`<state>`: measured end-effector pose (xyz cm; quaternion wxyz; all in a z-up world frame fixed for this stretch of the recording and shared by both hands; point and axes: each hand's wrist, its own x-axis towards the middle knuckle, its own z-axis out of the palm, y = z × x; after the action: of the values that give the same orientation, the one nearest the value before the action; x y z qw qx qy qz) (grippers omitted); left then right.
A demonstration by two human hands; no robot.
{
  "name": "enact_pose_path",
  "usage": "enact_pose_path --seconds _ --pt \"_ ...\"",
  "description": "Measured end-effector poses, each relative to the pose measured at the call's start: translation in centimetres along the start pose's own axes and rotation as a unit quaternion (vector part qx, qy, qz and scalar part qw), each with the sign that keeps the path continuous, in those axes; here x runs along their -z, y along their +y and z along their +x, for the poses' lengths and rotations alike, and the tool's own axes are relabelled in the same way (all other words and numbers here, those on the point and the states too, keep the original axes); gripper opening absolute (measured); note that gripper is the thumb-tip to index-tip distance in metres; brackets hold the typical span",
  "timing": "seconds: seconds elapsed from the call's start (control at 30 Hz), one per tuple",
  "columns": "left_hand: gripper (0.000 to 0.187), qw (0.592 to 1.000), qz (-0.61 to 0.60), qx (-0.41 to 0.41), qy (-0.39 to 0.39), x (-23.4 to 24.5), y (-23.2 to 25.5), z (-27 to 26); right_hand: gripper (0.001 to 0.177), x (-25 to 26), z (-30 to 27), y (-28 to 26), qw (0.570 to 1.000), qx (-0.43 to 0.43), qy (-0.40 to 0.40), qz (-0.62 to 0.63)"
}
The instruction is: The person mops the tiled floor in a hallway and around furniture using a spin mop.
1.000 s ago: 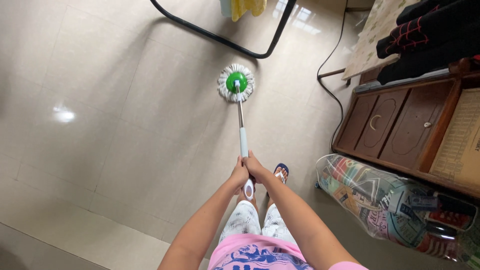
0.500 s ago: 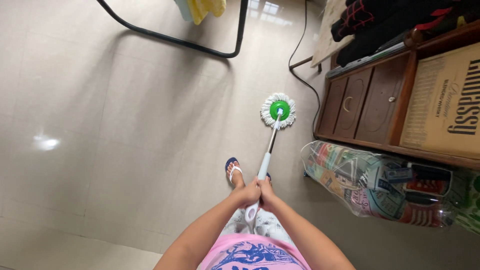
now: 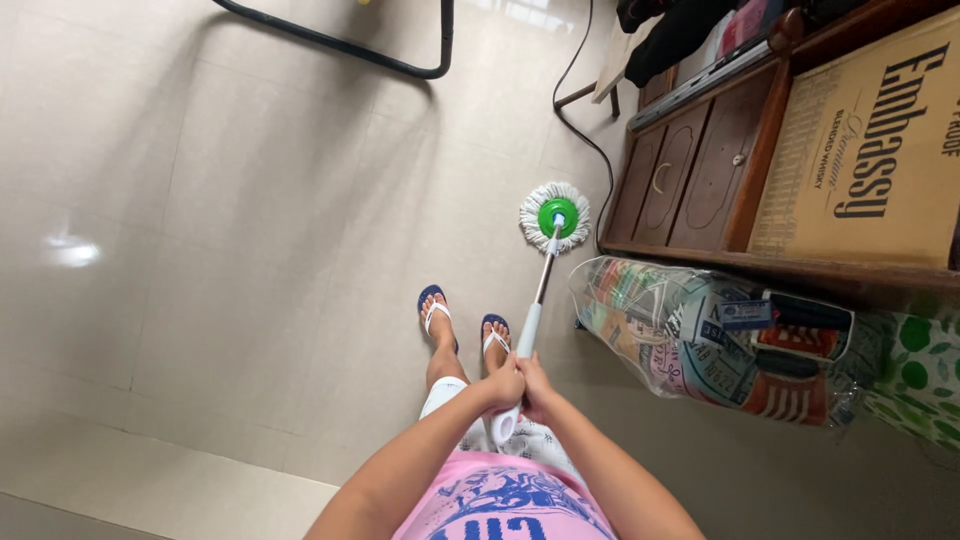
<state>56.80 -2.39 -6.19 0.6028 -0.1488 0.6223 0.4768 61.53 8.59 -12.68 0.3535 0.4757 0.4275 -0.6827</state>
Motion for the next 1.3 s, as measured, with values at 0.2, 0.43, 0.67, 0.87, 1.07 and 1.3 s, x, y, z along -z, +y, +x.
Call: enact_pose_path --seconds 0.2,0.43,0.67,0.87,1.07,1.3 --pt "0.054 0.995 -0.093 0.043 0.013 -1.1 4.9 -0.8 0.035 3.0 2.3 -3.4 0.997 -0.035 -0.015 -0.070" --pt "0.057 0.975 -0.197 -0.070 0.071 0.3 -8.5 -3.5 0.048 -3.3 0.5 6.0 0.985 -0.053 -0.001 -0.163" --pt "0.053 0.941 -0.270 0.002 0.203 1.5 -12.3 -6.6 0.063 -8.1 -0.1 7.0 0.964 -0.058 -0.019 -0.261" --pt "0.051 0.927 -0.305 -0.020 0.219 3.9 -12.3 -2.5 0.057 -9.6 5.8 6.4 0.900 0.124 0.038 -0.417" --pt "0.051 0.908 -0.321 -0.004 0.268 4.0 -21.5 -11.0 0.071 -15.4 0.2 13.4 0.895 -0.013 -0.018 -0.446" --pt "0.042 0.807 -0.534 -0.072 0.243 10.1 -25.5 -14.5 0.072 -26.2 -1.9 16.1 0.888 0.001 -0.060 -0.455"
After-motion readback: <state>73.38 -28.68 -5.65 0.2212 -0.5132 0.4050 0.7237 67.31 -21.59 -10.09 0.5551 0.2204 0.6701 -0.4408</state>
